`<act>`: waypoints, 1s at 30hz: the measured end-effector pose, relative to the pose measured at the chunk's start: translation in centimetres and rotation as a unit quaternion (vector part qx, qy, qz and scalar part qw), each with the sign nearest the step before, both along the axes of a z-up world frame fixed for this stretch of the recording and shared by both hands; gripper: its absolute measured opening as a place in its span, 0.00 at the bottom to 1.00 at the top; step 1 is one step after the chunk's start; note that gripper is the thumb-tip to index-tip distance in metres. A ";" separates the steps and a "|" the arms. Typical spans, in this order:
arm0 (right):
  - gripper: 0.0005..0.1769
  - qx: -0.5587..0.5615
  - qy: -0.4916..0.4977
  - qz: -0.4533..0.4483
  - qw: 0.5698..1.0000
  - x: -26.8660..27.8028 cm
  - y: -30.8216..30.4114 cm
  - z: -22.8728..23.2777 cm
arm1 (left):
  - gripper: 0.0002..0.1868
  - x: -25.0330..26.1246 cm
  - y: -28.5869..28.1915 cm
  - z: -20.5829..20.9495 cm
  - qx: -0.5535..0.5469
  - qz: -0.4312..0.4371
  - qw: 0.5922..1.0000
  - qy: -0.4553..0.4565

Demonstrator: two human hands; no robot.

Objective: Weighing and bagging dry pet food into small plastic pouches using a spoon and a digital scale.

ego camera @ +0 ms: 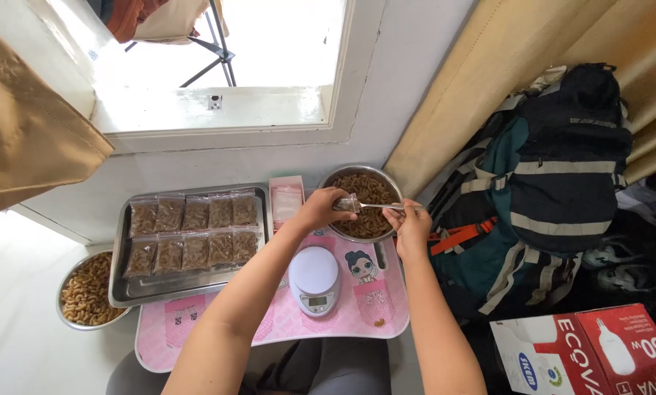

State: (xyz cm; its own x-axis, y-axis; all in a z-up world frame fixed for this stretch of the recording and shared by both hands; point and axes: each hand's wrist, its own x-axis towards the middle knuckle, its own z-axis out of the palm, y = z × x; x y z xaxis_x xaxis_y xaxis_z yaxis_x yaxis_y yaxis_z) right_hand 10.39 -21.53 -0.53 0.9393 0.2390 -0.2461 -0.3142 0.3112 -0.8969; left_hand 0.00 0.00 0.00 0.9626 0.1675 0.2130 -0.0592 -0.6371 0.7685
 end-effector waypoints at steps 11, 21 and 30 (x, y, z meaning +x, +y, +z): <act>0.14 -0.042 -0.123 -0.040 0.991 -0.6 -1.8 1.5 | 0.31 -1.3 0.9 -1.3 -0.003 0.032 0.999 -0.012; 0.09 -0.085 -0.228 -0.092 0.966 -3.8 -3.3 -1.1 | 0.30 -8.5 -1.3 -2.2 0.079 -0.026 0.996 -0.032; 0.08 -0.037 -0.164 -0.128 0.977 -6.7 -5.3 -3.7 | 0.31 -11.9 -2.2 -13.7 0.252 0.000 0.967 -0.027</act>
